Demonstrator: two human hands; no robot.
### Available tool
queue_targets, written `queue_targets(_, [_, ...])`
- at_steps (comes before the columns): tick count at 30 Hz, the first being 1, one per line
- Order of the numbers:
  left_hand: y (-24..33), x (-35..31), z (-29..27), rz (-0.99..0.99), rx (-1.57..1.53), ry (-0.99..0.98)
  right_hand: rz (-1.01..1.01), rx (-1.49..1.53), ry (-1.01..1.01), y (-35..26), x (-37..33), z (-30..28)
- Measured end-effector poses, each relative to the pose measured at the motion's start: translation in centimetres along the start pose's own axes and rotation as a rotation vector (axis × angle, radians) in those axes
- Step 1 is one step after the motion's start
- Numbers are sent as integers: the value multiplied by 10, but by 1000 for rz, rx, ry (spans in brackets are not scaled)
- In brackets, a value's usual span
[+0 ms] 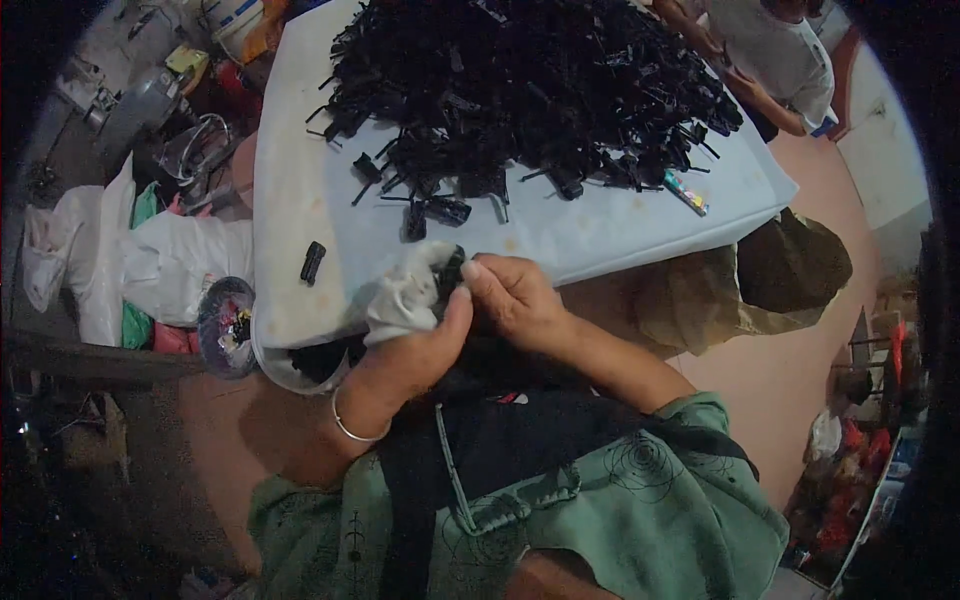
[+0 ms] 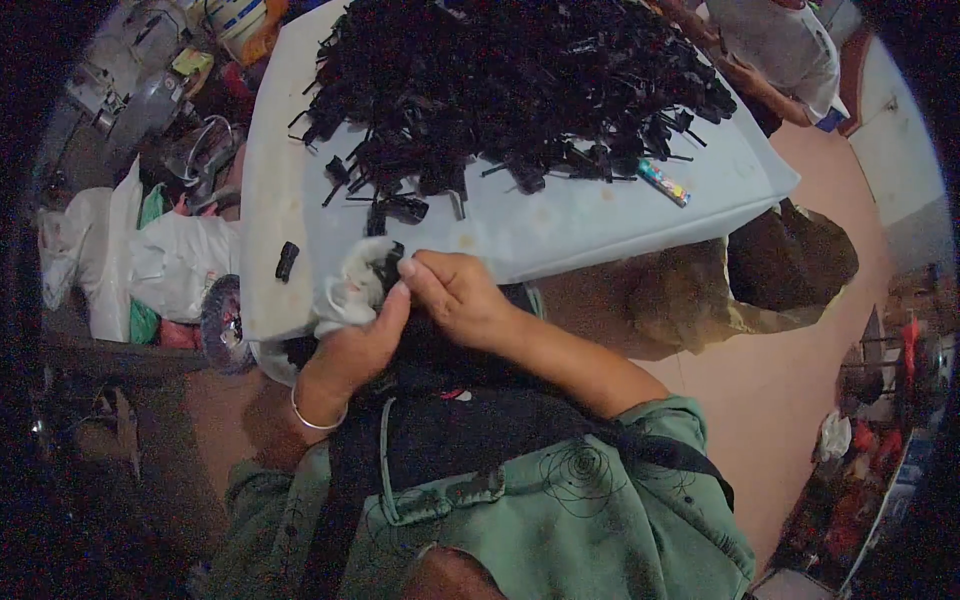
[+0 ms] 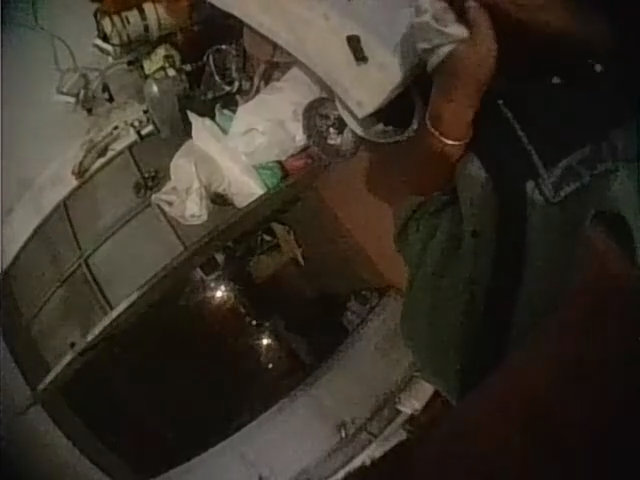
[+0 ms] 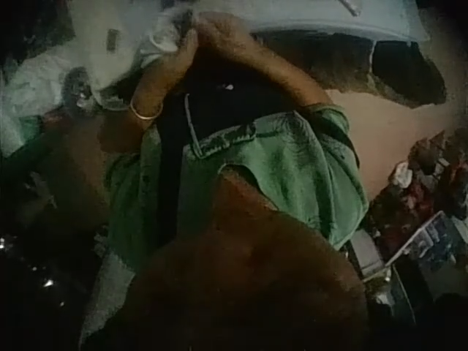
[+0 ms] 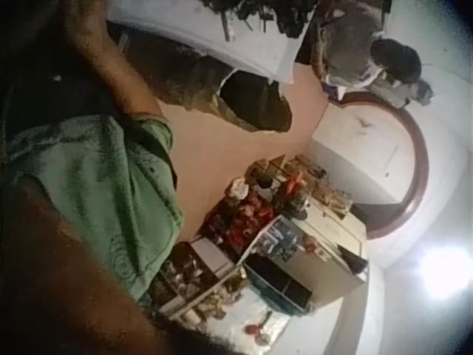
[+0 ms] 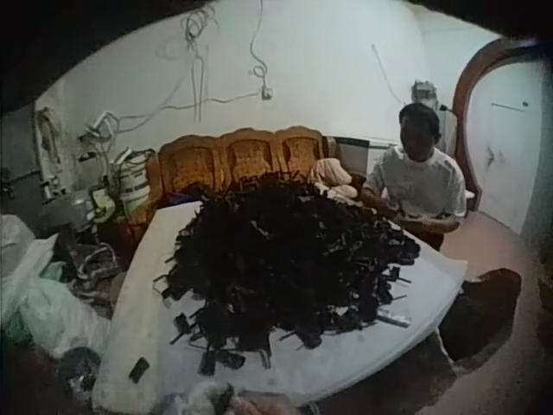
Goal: Wiping and cleaning small black plastic components using a white cloth.
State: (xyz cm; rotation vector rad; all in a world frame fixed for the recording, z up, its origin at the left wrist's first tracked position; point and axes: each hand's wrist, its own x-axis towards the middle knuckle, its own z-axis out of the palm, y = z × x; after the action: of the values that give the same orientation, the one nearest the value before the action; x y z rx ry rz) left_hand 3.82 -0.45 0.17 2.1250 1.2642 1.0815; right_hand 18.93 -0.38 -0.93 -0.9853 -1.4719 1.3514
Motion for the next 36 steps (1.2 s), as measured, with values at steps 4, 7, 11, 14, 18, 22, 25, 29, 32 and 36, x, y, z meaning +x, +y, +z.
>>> queue_targets(4, [2, 12, -18, -239, -387, -38, -69, -382, -64, 0, 6, -15])
queue_targets(7, [1, 9, -19, -394, -505, -95, -299, -498, -59, -1, 3, -23])
queue_targets(11, [4, 6, -15, -294, -203, -155, -465, -478, -58, -5, 4, -26])
queue_targets(14, [6, 0, -12, -278, -309, -238, -284, -251, -54, -3, 4, -21])
queue_targets(18, [19, 7, -14, -275, -573, -239, -52, -91, -66, -8, 4, -17])
queue_targets(22, [13, 3, -9, -276, -488, -200, -211, -369, -94, -12, 2, -14])
queue_targets(25, [3, -7, -1, -245, -277, -140, -210, -384, -93, -10, 3, -6])
queue_targets(29, [-2, -10, -4, 42, 249, -185, -242, -320, -43, 1, 6, 6])
queue_targets(32, [-5, -9, -9, 66, 264, -144, -190, -194, -70, 7, 8, 11])
queue_targets(36, [1, 1, -32, 50, 609, -223, -221, -362, -82, 6, 21, -1])
